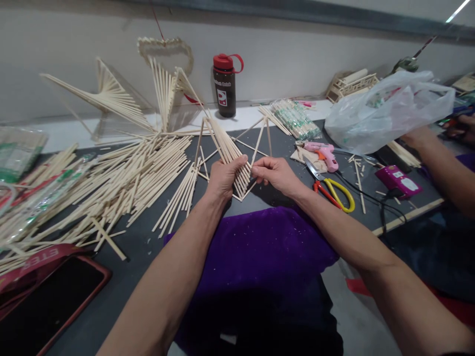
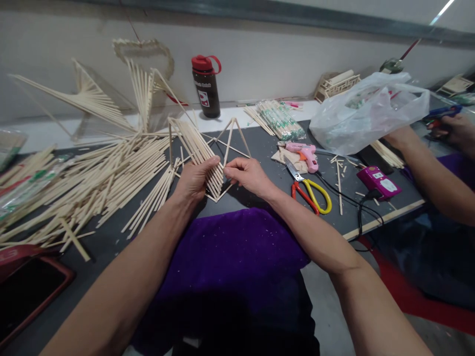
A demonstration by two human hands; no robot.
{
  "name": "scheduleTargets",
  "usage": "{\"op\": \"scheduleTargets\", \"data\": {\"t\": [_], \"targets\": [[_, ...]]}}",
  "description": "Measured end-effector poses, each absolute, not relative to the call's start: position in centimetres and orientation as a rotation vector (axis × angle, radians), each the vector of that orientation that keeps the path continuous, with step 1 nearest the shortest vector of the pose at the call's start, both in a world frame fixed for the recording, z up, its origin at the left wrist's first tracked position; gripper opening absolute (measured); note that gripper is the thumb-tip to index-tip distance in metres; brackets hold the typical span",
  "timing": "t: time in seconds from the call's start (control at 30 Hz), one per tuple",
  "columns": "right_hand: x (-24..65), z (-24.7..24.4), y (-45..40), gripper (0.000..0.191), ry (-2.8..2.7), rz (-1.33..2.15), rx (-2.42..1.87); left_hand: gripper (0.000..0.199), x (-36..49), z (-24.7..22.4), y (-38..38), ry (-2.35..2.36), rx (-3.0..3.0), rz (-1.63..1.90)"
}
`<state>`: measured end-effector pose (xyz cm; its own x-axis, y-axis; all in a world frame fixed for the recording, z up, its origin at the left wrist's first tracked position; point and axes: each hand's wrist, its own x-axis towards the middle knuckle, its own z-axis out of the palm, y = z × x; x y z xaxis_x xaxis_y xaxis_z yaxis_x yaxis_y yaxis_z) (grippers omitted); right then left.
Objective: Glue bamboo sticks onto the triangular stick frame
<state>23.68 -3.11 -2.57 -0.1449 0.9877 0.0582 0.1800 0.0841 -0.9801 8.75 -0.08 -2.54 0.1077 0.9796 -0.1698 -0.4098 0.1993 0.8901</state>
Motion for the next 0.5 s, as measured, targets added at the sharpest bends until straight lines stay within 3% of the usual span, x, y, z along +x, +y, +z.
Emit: {"op": "scheduleTargets", "data": {"t": [0.5], "targets": [[23.62,-2.65,-3.13,0.017,-1.441,1.186,-1.222,0.025,8.3,-2.86,0.09,0.88,0.818,1.141]]}}
